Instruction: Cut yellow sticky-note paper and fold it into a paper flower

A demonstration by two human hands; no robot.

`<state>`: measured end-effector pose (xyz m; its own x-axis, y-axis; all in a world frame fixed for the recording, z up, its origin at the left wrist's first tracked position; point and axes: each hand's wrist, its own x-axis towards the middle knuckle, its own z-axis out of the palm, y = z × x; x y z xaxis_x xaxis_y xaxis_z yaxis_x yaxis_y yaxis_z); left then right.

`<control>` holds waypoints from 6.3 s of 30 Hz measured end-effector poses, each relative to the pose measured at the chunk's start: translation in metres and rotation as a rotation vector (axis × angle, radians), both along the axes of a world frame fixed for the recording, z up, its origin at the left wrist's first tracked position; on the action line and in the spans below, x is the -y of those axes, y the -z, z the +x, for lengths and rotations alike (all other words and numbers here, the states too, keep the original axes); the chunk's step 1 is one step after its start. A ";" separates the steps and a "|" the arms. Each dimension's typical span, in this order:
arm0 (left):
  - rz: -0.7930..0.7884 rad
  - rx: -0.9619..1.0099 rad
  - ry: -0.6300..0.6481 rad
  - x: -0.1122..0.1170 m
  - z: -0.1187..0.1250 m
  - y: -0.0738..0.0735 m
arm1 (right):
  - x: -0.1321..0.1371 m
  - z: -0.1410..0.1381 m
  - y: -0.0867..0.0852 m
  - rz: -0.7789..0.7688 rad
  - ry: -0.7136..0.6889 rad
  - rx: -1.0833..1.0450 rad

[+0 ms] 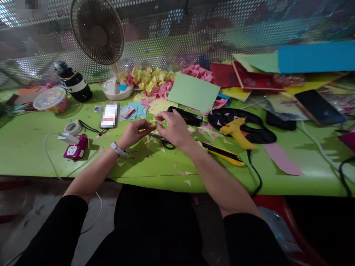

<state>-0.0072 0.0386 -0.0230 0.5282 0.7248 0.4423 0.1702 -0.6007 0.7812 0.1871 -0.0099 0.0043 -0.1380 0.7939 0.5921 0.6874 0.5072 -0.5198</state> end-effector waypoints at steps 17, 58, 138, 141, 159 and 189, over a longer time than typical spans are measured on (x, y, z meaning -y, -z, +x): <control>-0.054 -0.028 -0.009 0.000 0.000 -0.002 | 0.000 0.002 -0.001 -0.039 -0.022 0.003; -0.496 0.186 0.116 -0.002 0.000 -0.008 | -0.001 0.000 -0.001 0.036 -0.055 0.025; 0.453 0.049 -0.199 -0.023 -0.018 0.003 | -0.026 0.019 0.015 -0.324 0.003 -0.556; 0.364 0.173 -0.285 -0.026 -0.020 0.000 | -0.029 0.019 0.019 -0.353 -0.017 -0.597; 0.115 0.277 -0.369 -0.030 -0.020 0.005 | -0.197 0.043 -0.039 -0.536 0.233 -0.899; -0.088 0.593 -0.531 -0.065 -0.043 -0.006 | -0.082 -0.031 0.019 -0.437 0.006 0.247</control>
